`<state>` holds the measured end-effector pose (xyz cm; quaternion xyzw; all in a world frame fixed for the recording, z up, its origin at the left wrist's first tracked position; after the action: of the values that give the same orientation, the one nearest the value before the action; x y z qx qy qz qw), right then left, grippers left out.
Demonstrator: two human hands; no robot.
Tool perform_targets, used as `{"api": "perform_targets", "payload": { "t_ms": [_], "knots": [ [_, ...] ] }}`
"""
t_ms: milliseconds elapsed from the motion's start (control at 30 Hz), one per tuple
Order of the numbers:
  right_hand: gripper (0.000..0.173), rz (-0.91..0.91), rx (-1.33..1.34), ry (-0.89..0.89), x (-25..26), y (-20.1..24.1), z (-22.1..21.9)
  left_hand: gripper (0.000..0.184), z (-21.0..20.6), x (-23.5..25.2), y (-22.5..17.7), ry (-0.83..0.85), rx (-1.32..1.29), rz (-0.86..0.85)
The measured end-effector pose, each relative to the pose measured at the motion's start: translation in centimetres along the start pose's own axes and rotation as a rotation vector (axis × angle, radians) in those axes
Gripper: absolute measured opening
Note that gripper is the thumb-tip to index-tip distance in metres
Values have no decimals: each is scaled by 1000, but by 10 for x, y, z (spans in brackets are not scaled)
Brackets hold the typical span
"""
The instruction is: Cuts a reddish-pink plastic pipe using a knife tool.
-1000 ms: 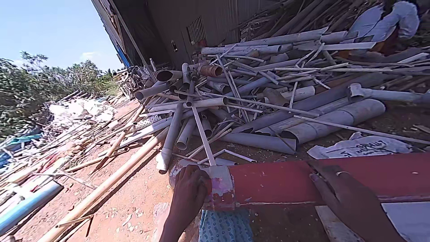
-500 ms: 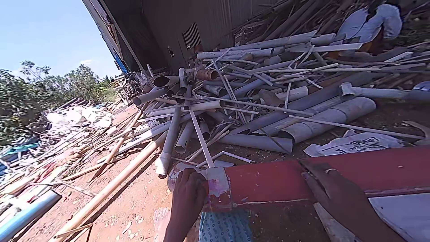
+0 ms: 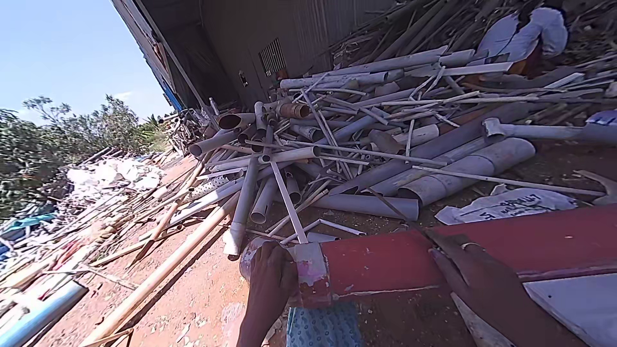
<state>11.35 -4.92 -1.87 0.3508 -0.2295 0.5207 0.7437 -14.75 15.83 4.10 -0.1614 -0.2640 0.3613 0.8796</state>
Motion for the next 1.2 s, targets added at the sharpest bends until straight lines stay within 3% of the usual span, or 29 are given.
{"api": "perform_targets", "payload": {
  "t_ms": [467, 1000, 1200],
  "knots": [
    [47, 14, -13, -11, 1, 1, -1, 23, 5, -3, 22, -30, -281, -96],
    [48, 12, -13, 3, -1, 0, -3, 14, 4, -1, 22, -179, -182, -163],
    [48, 8, -12, 18, -1, 1, -2, 21, -1, -4, 13, -252, -145, -134]
  ]
}}
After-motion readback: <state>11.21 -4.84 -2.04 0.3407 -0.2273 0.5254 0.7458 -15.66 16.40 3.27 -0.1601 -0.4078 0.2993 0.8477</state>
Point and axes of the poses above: each hand's wrist, its own x-axis towards the middle knuckle, its own z-axis out of the back of the hand, y = z × x, the point moved 3 cm from there along x, towards the middle knuckle, and after that the axes turned 6 degrees about z, right-handed, at the moved point
